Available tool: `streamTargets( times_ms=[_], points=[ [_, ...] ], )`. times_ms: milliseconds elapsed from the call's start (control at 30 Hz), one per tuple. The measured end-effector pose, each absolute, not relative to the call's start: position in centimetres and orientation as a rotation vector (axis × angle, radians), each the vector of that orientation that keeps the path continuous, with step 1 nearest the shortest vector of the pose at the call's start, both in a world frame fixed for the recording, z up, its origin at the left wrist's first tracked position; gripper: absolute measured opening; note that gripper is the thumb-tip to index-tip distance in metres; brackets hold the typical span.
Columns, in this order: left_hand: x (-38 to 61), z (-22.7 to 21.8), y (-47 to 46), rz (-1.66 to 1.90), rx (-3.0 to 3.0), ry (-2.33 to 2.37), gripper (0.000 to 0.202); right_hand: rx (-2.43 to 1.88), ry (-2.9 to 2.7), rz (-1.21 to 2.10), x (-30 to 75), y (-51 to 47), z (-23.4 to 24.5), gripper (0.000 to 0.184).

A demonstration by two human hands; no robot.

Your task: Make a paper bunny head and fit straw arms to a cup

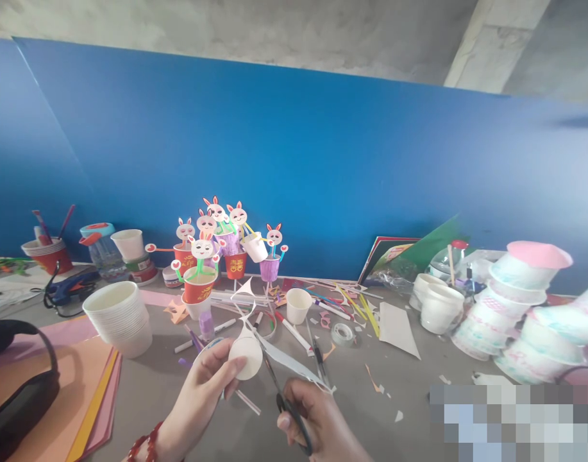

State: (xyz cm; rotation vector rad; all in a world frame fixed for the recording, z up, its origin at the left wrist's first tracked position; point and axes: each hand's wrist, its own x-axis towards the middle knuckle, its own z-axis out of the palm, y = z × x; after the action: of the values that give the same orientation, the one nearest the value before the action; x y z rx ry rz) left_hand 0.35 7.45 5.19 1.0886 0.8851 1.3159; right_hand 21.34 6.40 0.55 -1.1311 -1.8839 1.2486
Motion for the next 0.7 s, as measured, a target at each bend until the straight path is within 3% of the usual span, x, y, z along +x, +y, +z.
streamTargets(
  times_ms=[700],
  points=[
    [0.1,5.1,7.4,1.358,1.076,0.899,0.044,-1.124,-1.921,1.291,21.2,6.3,1.3,0.067]
  ],
)
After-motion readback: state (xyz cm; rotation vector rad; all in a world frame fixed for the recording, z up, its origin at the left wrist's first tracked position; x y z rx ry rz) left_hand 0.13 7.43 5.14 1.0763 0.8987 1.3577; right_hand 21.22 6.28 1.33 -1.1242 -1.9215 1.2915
